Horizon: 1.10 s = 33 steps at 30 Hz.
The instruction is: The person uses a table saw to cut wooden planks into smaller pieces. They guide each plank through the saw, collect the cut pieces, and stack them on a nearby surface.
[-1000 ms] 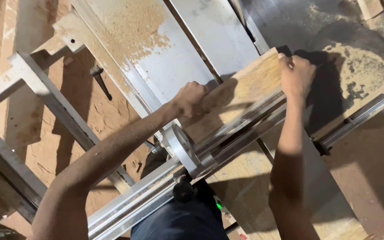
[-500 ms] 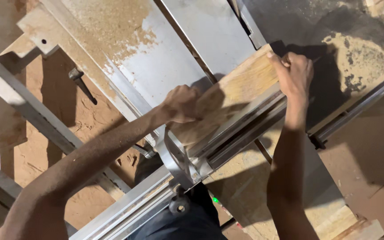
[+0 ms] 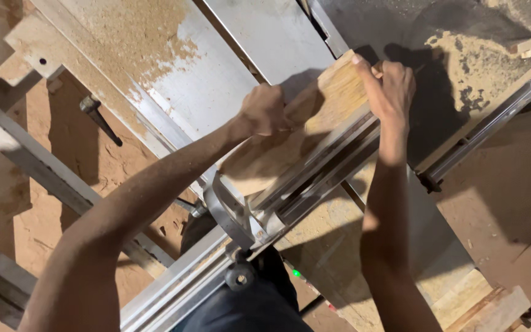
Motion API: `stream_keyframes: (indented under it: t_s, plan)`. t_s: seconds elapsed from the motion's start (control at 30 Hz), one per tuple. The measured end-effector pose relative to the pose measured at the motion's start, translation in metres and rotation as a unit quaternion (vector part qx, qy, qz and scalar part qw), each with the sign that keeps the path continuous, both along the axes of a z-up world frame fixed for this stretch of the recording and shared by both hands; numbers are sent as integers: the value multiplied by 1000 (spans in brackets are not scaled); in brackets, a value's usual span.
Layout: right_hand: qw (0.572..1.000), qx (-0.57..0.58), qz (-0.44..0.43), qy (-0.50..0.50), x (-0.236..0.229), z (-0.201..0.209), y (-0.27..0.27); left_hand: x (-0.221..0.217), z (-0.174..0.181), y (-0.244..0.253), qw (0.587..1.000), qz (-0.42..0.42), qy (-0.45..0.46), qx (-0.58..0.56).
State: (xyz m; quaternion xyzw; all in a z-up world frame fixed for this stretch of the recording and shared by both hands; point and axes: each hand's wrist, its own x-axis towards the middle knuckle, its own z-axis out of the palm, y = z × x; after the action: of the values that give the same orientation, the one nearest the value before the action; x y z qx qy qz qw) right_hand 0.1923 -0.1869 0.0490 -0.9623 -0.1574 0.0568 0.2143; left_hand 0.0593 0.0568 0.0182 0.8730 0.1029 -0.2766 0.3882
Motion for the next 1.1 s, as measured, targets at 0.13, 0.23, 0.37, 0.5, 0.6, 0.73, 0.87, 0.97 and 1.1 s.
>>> stream_keyframes:
  t_s: [0.13, 0.23, 0.37, 0.5, 0.6, 0.73, 0.87, 0.97, 1.1]
  plan:
    - [998, -10, -37, 46, 2, 3, 4, -3, -2, -1, 998, -10, -41, 41]
    - [994, -52, -75, 53, 3, 9, 9, 4, -1, 4, 998, -33, -34, 50]
    - [999, 11, 22, -31, -32, 19, 16, 1, -4, -3, 999, -6, -32, 42]
    - [977, -72, 198, -29, -59, 28, 40, 13, -1, 2, 998, 6, -48, 45]
    - [961, -116, 239, -80, -46, 21, 46, 1, -8, 4, 995, -6, -91, 49]
    - [947, -43, -114, -297, 11, 21, 8, -2, -16, 1, 995, 12, -81, 48]
    - [923, 117, -221, -291, -33, 31, -42, -3, -10, 3, 994, 25, -89, 57]
    - [933, 17, 55, -356, -130, 4, -27, -12, -13, -1, 993, 43, -103, 41]
    - [896, 161, 244, -335, -202, -16, 5, -3, -19, -4, 994, 47, -77, 67]
